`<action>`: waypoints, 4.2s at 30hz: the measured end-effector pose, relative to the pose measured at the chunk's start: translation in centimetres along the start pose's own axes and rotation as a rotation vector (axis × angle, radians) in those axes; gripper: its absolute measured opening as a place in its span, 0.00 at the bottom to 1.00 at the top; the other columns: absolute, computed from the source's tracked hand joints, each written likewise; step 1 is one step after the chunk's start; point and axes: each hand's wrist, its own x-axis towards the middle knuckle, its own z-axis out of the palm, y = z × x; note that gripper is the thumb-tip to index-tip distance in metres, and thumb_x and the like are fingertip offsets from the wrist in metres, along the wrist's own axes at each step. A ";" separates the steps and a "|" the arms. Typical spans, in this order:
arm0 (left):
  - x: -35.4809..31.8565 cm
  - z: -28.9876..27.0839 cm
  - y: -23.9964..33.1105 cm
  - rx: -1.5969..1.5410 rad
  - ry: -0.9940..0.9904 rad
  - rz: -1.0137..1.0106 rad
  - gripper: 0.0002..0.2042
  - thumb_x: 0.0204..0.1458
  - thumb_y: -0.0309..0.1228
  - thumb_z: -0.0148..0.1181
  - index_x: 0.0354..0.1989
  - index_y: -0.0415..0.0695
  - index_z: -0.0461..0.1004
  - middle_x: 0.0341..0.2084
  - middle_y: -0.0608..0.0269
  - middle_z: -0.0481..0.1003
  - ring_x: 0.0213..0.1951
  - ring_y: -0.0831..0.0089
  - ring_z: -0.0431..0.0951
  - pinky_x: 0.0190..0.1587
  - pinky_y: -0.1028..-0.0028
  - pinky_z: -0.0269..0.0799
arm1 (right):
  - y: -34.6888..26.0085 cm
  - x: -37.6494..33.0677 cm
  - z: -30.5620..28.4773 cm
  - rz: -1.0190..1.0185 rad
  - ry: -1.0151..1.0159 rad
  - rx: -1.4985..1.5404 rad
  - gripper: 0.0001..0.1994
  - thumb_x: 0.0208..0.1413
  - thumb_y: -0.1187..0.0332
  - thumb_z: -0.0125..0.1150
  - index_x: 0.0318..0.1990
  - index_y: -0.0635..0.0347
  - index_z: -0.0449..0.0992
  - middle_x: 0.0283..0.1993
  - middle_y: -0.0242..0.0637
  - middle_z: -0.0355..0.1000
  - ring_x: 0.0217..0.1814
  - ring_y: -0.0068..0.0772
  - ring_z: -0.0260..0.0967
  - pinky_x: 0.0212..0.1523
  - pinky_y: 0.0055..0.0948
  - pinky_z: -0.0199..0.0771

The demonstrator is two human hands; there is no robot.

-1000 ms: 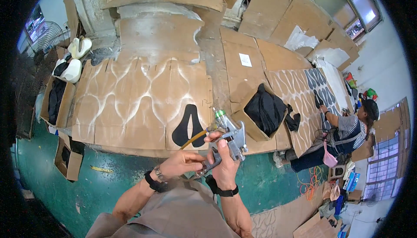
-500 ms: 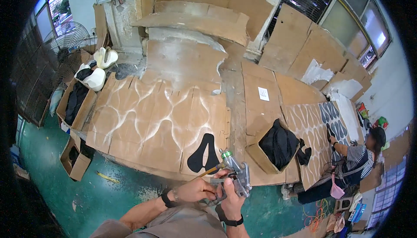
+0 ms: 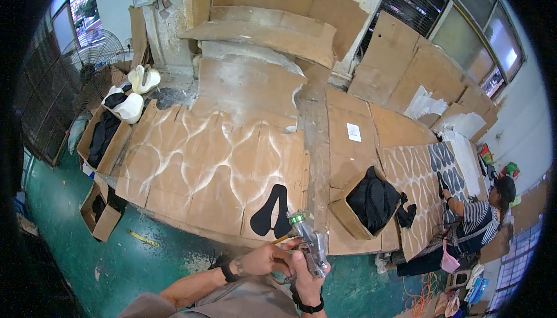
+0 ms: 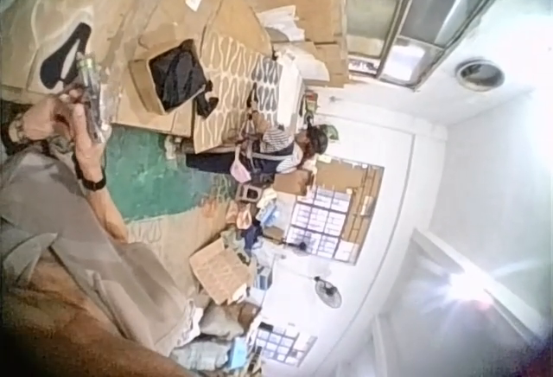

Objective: Arranging and checking bicycle saddle padding components on a workbench.

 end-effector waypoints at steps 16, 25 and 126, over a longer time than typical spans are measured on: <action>0.0 1.2 -2.3 -0.171 -0.131 -0.047 0.13 0.59 0.31 0.68 0.49 0.38 0.80 0.38 0.58 0.83 0.39 0.75 0.80 0.48 0.68 0.78 | 0.8 -1.5 -0.5 -0.154 0.003 -0.194 0.28 0.63 0.71 0.67 0.68 0.70 0.68 0.42 0.34 0.77 0.41 0.21 0.72 0.43 0.23 0.74; -0.2 1.9 -2.0 -0.288 -0.016 -0.017 0.17 0.59 0.29 0.67 0.56 0.42 0.76 0.41 0.62 0.82 0.43 0.79 0.78 0.48 0.70 0.77 | 1.8 -1.9 -1.2 -0.125 0.032 -0.348 0.29 0.63 0.69 0.68 0.69 0.71 0.67 0.40 0.35 0.78 0.41 0.23 0.73 0.44 0.26 0.76; -3.1 -2.9 -0.2 0.083 0.211 -0.024 0.11 0.50 0.25 0.72 0.42 0.40 0.83 0.28 0.59 0.83 0.30 0.69 0.82 0.39 0.69 0.77 | 1.1 1.3 1.3 0.055 0.031 -0.049 0.11 0.66 0.71 0.62 0.51 0.67 0.78 0.44 0.36 0.80 0.26 0.14 0.65 0.25 0.18 0.64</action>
